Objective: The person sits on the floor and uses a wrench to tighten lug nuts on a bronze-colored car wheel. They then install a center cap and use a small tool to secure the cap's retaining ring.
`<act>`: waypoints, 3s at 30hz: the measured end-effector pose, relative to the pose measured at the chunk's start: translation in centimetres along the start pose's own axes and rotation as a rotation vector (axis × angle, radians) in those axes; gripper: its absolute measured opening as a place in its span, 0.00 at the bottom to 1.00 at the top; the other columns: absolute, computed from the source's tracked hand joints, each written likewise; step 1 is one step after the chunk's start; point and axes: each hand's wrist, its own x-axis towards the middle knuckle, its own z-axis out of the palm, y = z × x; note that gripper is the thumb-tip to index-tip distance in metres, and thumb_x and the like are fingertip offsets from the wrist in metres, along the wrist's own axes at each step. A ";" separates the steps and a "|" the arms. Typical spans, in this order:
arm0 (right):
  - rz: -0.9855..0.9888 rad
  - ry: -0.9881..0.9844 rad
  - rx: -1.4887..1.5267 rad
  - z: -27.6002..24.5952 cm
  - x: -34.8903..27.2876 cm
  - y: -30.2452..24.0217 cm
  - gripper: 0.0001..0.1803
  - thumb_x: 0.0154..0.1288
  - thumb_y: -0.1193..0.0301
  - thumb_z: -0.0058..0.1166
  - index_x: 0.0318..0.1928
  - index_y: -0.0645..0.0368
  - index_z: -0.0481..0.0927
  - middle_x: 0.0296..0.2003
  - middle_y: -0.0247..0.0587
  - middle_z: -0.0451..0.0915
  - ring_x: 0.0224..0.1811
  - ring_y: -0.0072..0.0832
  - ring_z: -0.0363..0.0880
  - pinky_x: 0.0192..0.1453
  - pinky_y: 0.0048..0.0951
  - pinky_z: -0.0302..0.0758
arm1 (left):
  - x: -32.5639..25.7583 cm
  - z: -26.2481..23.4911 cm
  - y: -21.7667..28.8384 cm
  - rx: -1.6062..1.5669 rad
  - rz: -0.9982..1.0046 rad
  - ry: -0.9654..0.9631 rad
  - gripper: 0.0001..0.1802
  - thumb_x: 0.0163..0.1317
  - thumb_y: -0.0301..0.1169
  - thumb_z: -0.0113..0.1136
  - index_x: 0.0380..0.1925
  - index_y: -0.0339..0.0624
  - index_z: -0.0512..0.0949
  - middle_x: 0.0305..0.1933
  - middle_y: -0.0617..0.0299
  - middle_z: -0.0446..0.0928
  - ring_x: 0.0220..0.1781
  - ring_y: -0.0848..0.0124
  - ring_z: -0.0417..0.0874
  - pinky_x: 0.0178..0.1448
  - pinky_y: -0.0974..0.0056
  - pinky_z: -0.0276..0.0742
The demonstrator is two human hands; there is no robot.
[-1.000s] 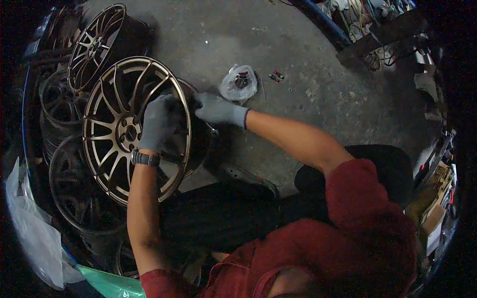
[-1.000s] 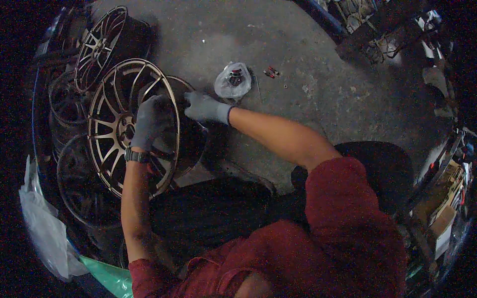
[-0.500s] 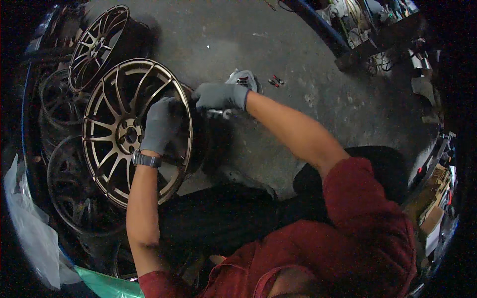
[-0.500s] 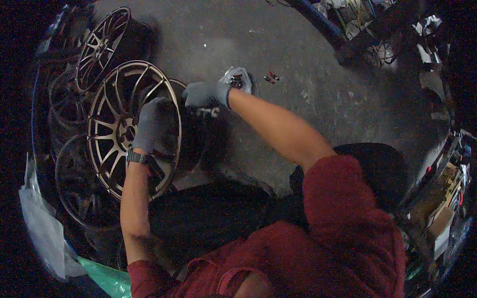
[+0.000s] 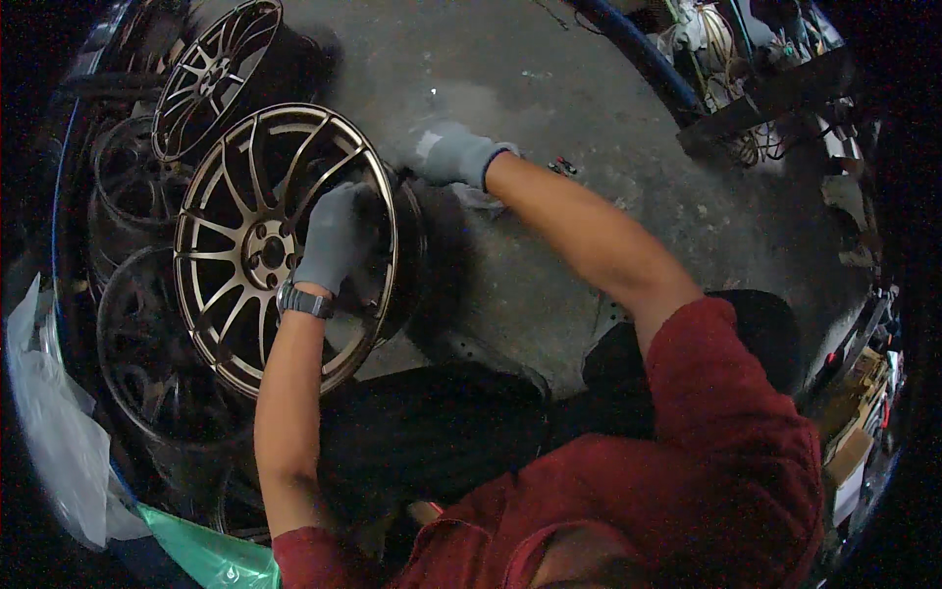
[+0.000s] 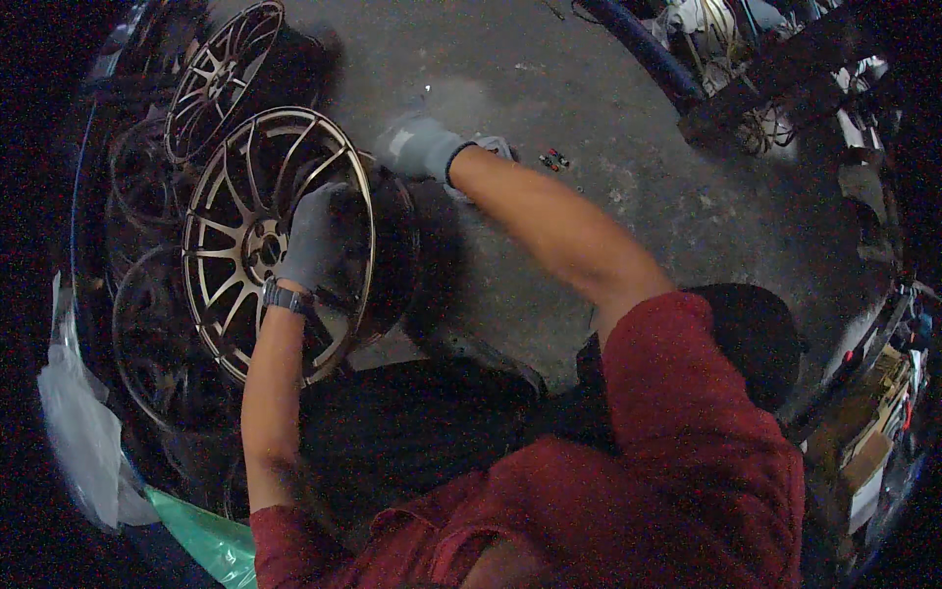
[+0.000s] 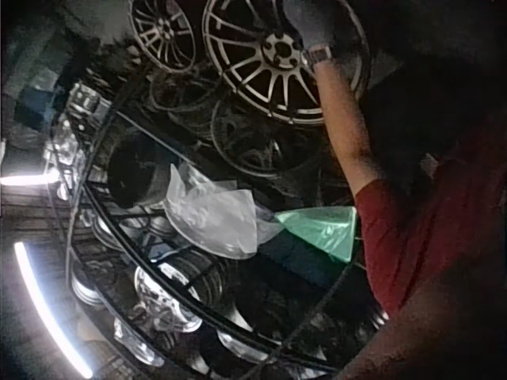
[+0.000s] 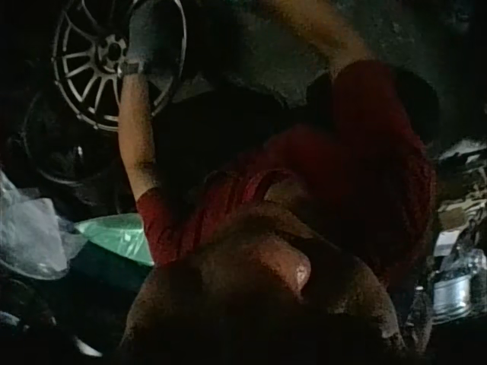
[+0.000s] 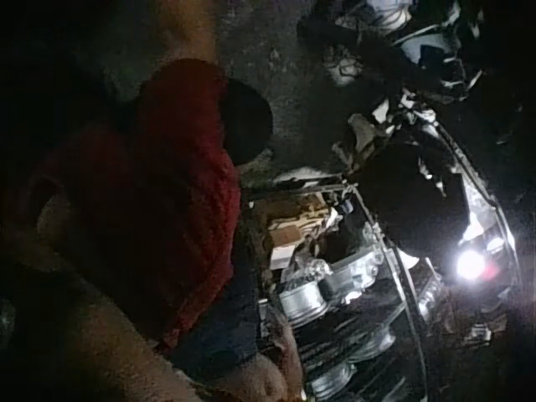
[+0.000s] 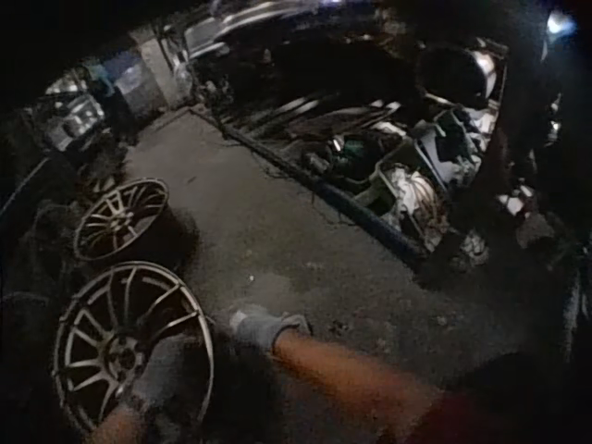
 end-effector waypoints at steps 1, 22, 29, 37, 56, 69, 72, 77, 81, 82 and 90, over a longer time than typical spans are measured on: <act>0.073 -0.070 -0.005 -1.2 -0.3 -0.3 0.13 0.64 0.68 0.56 0.45 0.56 0.87 0.45 0.51 0.88 0.49 0.49 0.88 0.51 0.47 0.83 | 0.0 -0.2 0.2 -0.008 -0.024 -0.029 0.07 0.55 0.27 0.66 0.34 0.40 0.81 0.36 0.46 0.80 0.43 0.42 0.82 0.47 0.45 0.79; 0.289 -0.040 0.917 8.8 -4.3 -4.1 0.23 0.67 0.65 0.53 0.59 0.64 0.81 0.49 0.60 0.86 0.52 0.46 0.86 0.58 0.46 0.81 | 0.5 -0.7 0.5 0.007 -0.055 -0.079 0.07 0.55 0.26 0.63 0.35 0.41 0.83 0.37 0.47 0.81 0.44 0.44 0.82 0.47 0.45 0.79; 0.326 0.200 1.205 9.4 -5.1 -7.0 0.24 0.68 0.71 0.53 0.63 0.65 0.77 0.55 0.47 0.86 0.56 0.31 0.82 0.64 0.36 0.76 | 0.6 -0.4 0.1 0.020 -0.108 -0.108 0.07 0.56 0.27 0.63 0.35 0.40 0.83 0.38 0.47 0.82 0.44 0.44 0.83 0.48 0.46 0.79; 0.307 -0.088 1.207 5.8 -5.2 -4.5 0.25 0.67 0.67 0.54 0.62 0.65 0.78 0.51 0.49 0.86 0.54 0.34 0.83 0.63 0.36 0.77 | 1.5 -0.4 0.3 -0.018 -0.067 -0.108 0.06 0.56 0.28 0.64 0.34 0.41 0.84 0.37 0.46 0.82 0.43 0.43 0.83 0.48 0.46 0.80; -0.149 -0.106 0.173 -2.4 -0.5 -1.5 0.14 0.70 0.68 0.52 0.49 0.54 0.88 0.51 0.51 0.87 0.57 0.53 0.85 0.65 0.65 0.73 | -0.1 -0.3 -0.3 0.018 -0.098 -0.101 0.07 0.58 0.26 0.61 0.36 0.40 0.84 0.37 0.47 0.81 0.44 0.45 0.83 0.50 0.47 0.80; 0.191 -0.234 0.458 4.4 -3.5 -0.4 0.29 0.60 0.61 0.55 0.60 0.61 0.82 0.59 0.57 0.82 0.62 0.52 0.82 0.67 0.47 0.76 | 0.6 -0.2 -0.1 0.033 -0.079 -0.123 0.06 0.58 0.26 0.62 0.34 0.40 0.84 0.37 0.46 0.82 0.42 0.43 0.84 0.47 0.47 0.79; 0.259 -0.065 0.700 5.6 -5.6 -3.6 0.30 0.61 0.63 0.54 0.62 0.65 0.79 0.57 0.62 0.82 0.59 0.54 0.83 0.65 0.46 0.77 | 0.4 -0.2 -0.4 -0.023 -0.127 -0.108 0.07 0.60 0.26 0.59 0.36 0.40 0.84 0.37 0.45 0.82 0.43 0.42 0.83 0.47 0.46 0.79; 0.270 0.139 1.038 8.4 -5.1 -4.8 0.28 0.62 0.65 0.55 0.61 0.69 0.78 0.50 0.62 0.85 0.55 0.49 0.85 0.63 0.46 0.78 | 1.2 -0.1 0.0 -0.038 -0.106 -0.105 0.08 0.63 0.26 0.56 0.38 0.39 0.84 0.39 0.44 0.82 0.44 0.42 0.83 0.48 0.47 0.79; 0.311 0.132 1.037 7.4 -5.1 -5.6 0.27 0.62 0.68 0.54 0.60 0.69 0.78 0.50 0.60 0.85 0.55 0.44 0.85 0.61 0.43 0.78 | 0.9 0.1 -0.4 0.012 -0.110 -0.135 0.08 0.63 0.27 0.57 0.38 0.39 0.84 0.40 0.44 0.82 0.45 0.43 0.84 0.50 0.47 0.79; 0.349 0.077 1.031 6.5 -5.4 -5.9 0.27 0.63 0.68 0.54 0.60 0.69 0.78 0.50 0.60 0.85 0.55 0.44 0.85 0.62 0.43 0.78 | 0.5 0.0 -0.5 0.027 -0.115 -0.140 0.08 0.63 0.27 0.57 0.38 0.39 0.84 0.40 0.44 0.83 0.45 0.43 0.84 0.50 0.47 0.79; 0.310 0.024 1.132 4.6 -5.9 -6.9 0.26 0.63 0.69 0.54 0.62 0.67 0.78 0.53 0.59 0.85 0.56 0.43 0.84 0.66 0.39 0.77 | 1.0 -0.7 0.3 0.032 -0.114 -0.149 0.08 0.59 0.29 0.62 0.35 0.38 0.84 0.38 0.45 0.83 0.44 0.43 0.84 0.49 0.46 0.80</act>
